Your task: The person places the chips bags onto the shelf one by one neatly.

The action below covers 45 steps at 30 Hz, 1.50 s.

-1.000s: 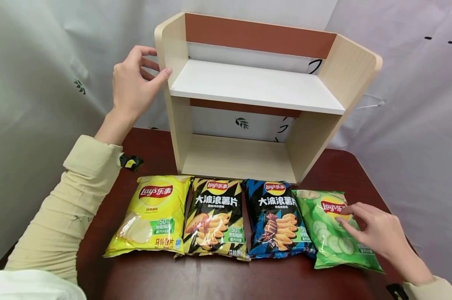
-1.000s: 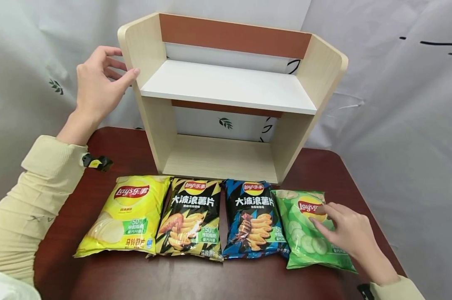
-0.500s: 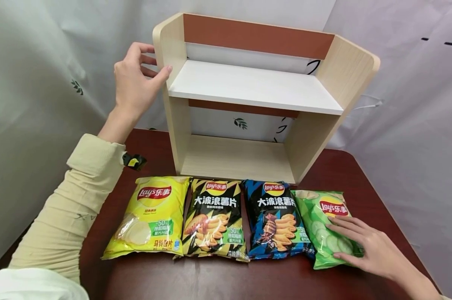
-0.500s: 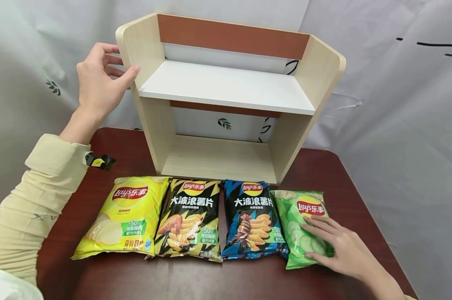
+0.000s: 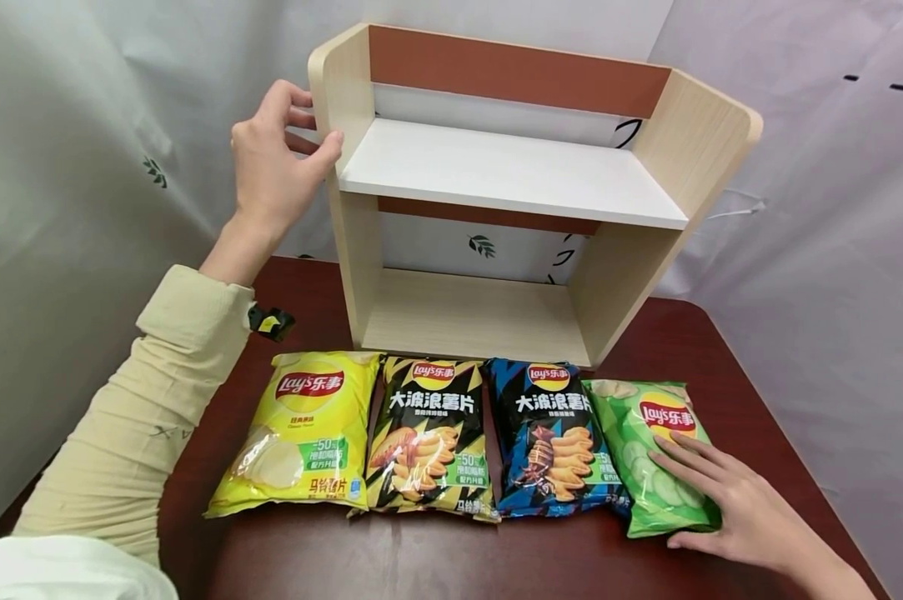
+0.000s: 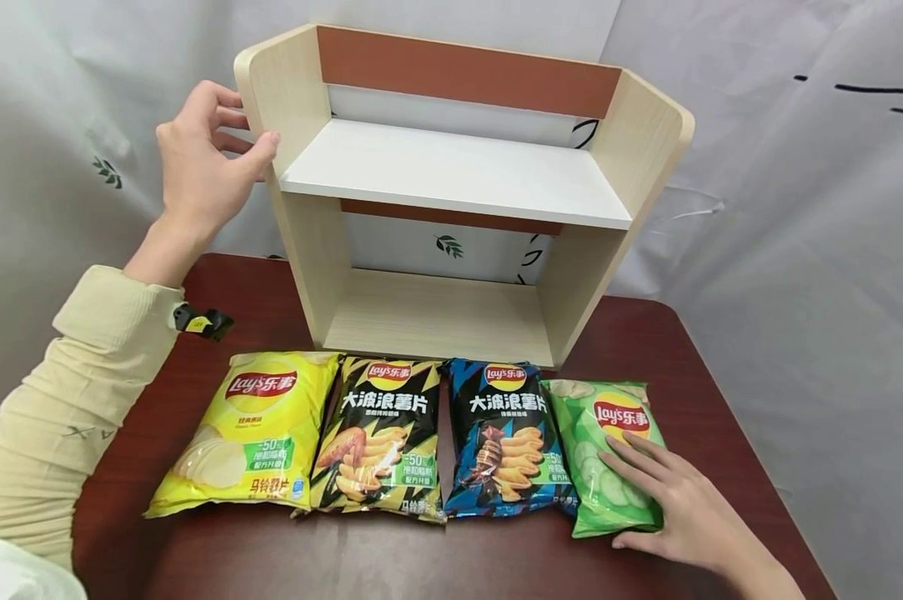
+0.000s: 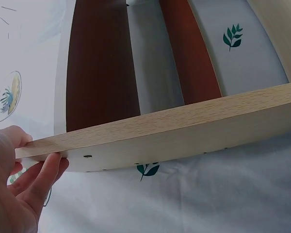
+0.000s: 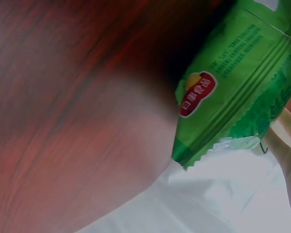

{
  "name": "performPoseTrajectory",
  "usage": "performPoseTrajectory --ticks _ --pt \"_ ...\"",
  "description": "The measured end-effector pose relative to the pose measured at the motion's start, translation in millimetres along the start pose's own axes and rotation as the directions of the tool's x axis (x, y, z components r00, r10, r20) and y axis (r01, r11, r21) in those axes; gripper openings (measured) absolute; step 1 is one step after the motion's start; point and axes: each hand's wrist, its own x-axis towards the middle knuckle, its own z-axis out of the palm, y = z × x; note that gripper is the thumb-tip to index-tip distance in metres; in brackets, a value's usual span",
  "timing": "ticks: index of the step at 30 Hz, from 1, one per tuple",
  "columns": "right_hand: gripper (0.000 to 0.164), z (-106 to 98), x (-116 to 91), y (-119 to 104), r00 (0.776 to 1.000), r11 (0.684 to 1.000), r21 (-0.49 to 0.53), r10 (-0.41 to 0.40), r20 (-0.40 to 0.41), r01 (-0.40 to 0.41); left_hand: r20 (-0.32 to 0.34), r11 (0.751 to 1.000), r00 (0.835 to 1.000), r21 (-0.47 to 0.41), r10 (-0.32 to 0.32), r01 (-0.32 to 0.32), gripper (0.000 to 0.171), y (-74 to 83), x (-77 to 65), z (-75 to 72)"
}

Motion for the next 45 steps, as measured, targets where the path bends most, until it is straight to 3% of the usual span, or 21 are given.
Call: performPoseTrajectory --ticks 6,15,22,31,36,40,45 --pt "0.080 4 0 4 0.998 0.997 -0.049 -0.055 0.009 0.055 -0.008 1.000 1.000 -0.006 0.004 -0.004 0.034 -1.0 0.5 0.9" --pt "0.064 3 6 8 0.990 0.991 -0.037 -0.131 -0.049 0.129 -0.016 1.000 1.000 0.007 0.002 -0.002 0.035 -2.0 1.4 2.9" --pt "0.060 0 8 10 0.991 0.990 -0.066 -0.130 -0.040 0.127 -0.003 1.000 1.000 0.022 -0.001 0.001 0.036 -1.9 2.1 5.1" --pt "0.054 -5 14 11 0.982 0.989 -0.071 -0.139 -0.125 0.131 -0.009 1.000 1.000 0.022 -0.001 0.001 0.036 -2.6 2.8 6.1" --pt "0.046 -7 16 10 0.960 0.988 -0.080 -0.145 -0.238 0.129 -0.011 1.000 1.000 0.020 0.003 -0.003 0.035 -2.8 3.1 6.7" --pt "0.041 -10 20 7 0.930 0.987 -0.092 -0.154 -0.333 0.130 -0.011 1.000 1.000 0.012 0.010 -0.010 0.035 -3.2 3.3 7.1" --pt "0.039 -17 27 1 0.900 0.984 -0.112 -0.174 -0.400 0.140 -0.012 1.000 1.000 0.011 0.013 -0.013 0.035 -4.0 3.3 7.8"
